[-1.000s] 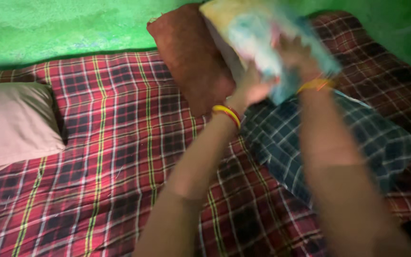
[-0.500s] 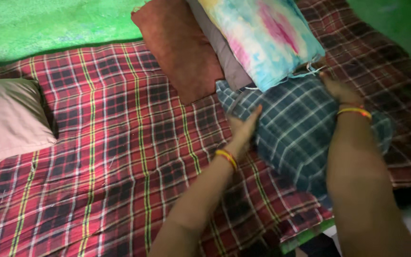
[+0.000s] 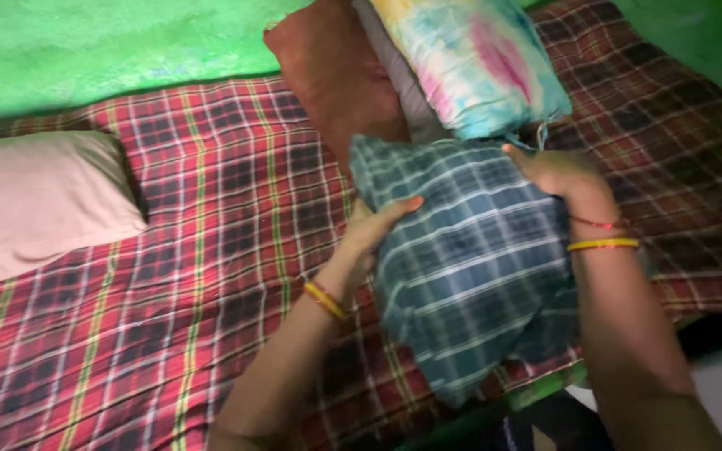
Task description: The person removes a tie-dye pillowcase from a pillow, then inserts the pillow into a blue plaid pillowcase. They smooth the pillow and adjust the case to fit.
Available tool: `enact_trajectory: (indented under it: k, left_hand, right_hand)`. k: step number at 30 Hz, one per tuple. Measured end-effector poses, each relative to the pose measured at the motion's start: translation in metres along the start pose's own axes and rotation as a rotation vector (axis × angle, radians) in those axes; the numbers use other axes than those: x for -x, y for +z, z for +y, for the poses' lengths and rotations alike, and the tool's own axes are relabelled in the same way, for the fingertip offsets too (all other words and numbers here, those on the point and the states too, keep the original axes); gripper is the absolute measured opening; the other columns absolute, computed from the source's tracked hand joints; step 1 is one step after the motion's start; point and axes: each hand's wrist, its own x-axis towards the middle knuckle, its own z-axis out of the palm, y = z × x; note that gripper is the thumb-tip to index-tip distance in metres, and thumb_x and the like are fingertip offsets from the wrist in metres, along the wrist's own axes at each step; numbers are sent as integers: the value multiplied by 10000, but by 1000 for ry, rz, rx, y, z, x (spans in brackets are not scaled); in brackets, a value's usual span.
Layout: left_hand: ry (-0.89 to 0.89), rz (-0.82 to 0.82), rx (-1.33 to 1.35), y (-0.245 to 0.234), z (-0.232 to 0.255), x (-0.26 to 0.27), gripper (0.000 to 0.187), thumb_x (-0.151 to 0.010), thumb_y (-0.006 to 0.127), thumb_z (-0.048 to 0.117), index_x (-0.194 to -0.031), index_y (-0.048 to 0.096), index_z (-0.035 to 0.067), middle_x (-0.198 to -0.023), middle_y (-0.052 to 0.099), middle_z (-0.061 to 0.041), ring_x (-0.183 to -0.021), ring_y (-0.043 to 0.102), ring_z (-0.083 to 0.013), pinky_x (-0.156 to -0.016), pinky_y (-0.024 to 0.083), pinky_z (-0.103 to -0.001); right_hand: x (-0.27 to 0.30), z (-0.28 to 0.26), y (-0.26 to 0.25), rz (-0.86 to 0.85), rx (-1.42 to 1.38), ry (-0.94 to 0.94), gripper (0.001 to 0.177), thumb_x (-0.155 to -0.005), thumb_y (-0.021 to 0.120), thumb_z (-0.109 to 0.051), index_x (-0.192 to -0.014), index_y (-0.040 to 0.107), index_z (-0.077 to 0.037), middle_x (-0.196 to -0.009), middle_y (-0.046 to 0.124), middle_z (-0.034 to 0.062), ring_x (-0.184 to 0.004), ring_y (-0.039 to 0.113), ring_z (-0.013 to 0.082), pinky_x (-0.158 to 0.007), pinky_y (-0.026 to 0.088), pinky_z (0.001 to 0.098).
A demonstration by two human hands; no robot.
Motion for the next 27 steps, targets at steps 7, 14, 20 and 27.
enact_trajectory:
  k: [7, 14, 20, 27]
  left_hand:
    - [888, 65, -868, -55, 160, 63, 1081, -660, 871, 23, -1579, 304, 17, -1450, 565, -178, -1295, 546, -344, -1074, 476, -464]
    - [1316, 289, -1823, -58, 229, 116, 945, -677, 754, -40, -1549, 444, 151, -1440, 592, -58, -1201, 550, -327, -1028, 444, -465]
    - [1066, 41, -1826, -143, 137, 100, 823, -701, 691, -36, -1492, 544, 138, -1549, 531, -95, -1227, 553, -308, -1011, 489, -447]
    - [889, 613, -1686, -218, 111, 51, 512, -779, 810, 243, -1256, 652, 144, -1358, 600, -98, -1206, 552, -356, -961, 469, -492]
  right_hand:
    - [72, -199, -2, 175, -912, -205, 984, -980, 274, -818, -1428, 488, 31, -1449, 479, 263, -1419, 421, 372, -1143, 329, 459]
    - [-36, -347, 37, -509, -2002, -444, 497, -1036, 336, -411, -1439, 502, -173, -1473, 533, 117, -1387, 473, 352, -1141, 337, 658]
    - [-76, -294, 124, -447, -2206, -235, 564, -1086, 301, -517, -1402, 580, -142, -1427, 636, 140, -1328, 570, 323, -1084, 336, 669]
    - [-79, -293, 160, 176, -1688, 106, 427, -1043, 581, -482, -1245, 635, -109, -1080, 687, 87, -936, 556, 276, -837, 405, 496]
